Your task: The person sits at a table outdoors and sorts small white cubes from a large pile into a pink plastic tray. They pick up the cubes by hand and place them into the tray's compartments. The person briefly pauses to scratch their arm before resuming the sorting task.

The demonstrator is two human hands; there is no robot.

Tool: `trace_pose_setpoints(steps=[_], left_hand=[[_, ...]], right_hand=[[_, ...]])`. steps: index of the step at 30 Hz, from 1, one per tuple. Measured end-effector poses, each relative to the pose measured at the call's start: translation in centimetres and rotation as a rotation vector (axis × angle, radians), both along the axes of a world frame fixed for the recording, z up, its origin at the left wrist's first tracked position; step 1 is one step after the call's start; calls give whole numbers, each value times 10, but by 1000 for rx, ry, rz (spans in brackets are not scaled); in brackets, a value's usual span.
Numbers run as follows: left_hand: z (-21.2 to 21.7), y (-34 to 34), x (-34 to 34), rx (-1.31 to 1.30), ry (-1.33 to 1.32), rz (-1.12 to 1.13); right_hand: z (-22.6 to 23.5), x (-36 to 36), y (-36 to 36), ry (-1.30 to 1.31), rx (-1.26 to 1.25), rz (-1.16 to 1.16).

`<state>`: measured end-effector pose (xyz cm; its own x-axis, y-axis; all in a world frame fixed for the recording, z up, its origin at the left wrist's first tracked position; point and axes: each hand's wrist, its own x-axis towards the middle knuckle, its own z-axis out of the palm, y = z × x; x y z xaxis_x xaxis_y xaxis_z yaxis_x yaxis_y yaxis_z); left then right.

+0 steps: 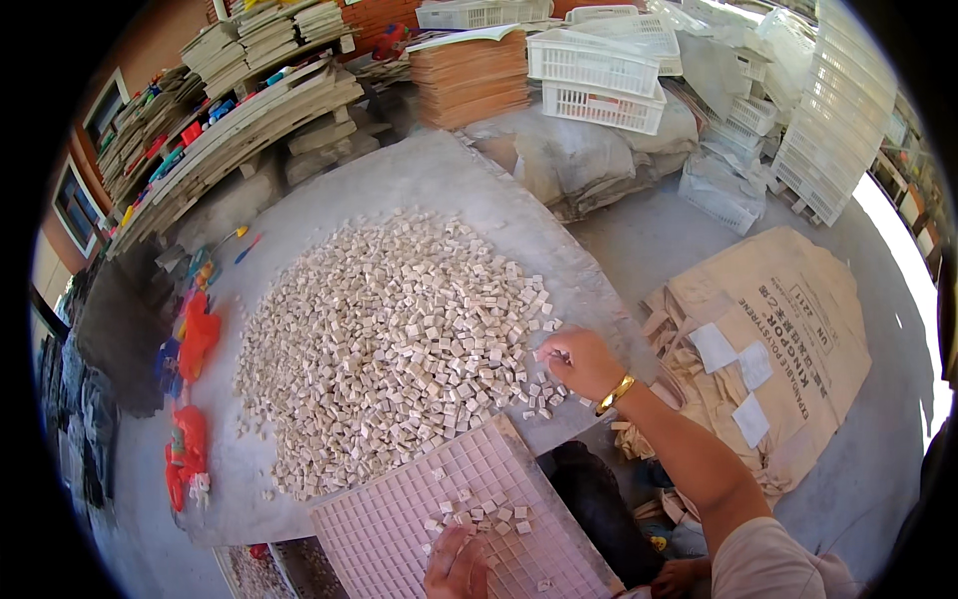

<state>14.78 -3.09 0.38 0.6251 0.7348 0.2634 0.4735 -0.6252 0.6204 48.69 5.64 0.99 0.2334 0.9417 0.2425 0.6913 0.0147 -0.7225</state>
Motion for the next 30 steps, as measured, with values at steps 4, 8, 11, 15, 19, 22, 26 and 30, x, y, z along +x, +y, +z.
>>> trace_pose_setpoints(steps=[4, 8, 11, 15, 19, 22, 26, 30], left_hand=[[6, 2, 1, -45, -52, 43], [12, -1, 2, -53, -44, 17], [10, -2, 4, -73, -81, 18], [5, -5, 1, -53, -46, 13], [6, -5, -3, -55, -70, 13], [6, -3, -5, -63, -101, 30], [7, 1, -3, -31, -89, 33], [7, 5, -1, -16, -91, 27]], right_hand=[[6, -5, 2, 25, -26, 158], [9, -17, 1, -100, -50, 372], [-5, -28, 2, -182, -41, 362], [-9, -30, 4, -248, -195, 294], [-4, 2, -1, -209, -100, 240], [8, 4, -1, -34, -75, 170], [5, 0, 7, -45, -4, 195], [-1, -15, 14, -36, 57, 107]])
